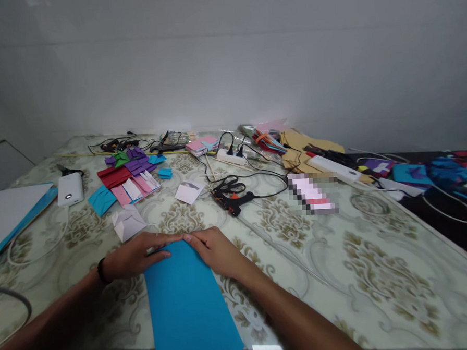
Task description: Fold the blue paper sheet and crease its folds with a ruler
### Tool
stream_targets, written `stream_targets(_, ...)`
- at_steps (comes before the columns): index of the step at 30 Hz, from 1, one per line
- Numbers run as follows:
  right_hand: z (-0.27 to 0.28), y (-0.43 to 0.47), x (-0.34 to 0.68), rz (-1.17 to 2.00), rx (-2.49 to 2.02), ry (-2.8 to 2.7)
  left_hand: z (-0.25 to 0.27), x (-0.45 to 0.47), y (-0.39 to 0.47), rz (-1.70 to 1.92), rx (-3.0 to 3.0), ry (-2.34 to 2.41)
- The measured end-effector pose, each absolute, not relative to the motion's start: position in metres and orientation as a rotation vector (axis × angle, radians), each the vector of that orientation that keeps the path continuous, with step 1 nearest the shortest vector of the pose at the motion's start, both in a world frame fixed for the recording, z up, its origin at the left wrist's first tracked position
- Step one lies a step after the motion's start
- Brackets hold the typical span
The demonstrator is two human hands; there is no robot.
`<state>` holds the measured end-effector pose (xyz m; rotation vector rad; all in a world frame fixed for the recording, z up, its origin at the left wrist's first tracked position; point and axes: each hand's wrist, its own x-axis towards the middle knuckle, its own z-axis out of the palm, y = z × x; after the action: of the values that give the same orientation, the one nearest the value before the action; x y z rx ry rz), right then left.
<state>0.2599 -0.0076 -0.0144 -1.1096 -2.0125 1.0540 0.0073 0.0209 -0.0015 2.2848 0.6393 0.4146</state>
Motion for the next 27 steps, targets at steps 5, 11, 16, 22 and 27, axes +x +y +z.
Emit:
stream_targets(5,-0.0139,-0.0071,0.2594,1.003,-1.135,-1.979,-0.0037,0.0059,0.022,0.439,2.284,0.631)
stream_targets(11,-0.0135,-0.0059,0.2605,0.986,-1.16,-1.944,-0.0056,0.004,0.0229,0.441,2.276,0.636)
stream_targets(16,-0.012,-0.006,0.2607,0.994,-1.152,-1.95,-0.0034,0.0046,0.0223,0.443,2.264,0.637)
stream_targets(22,-0.0088,-0.0072,0.2612,1.049,-1.162,-1.957,-0.0033,0.0049,0.0223,0.444,2.269,0.633)
stream_targets(27,-0.0109,-0.0074,0.262,1.057,-1.175,-1.969,-0.0043,0.0046,0.0226,0.455,2.284,0.614)
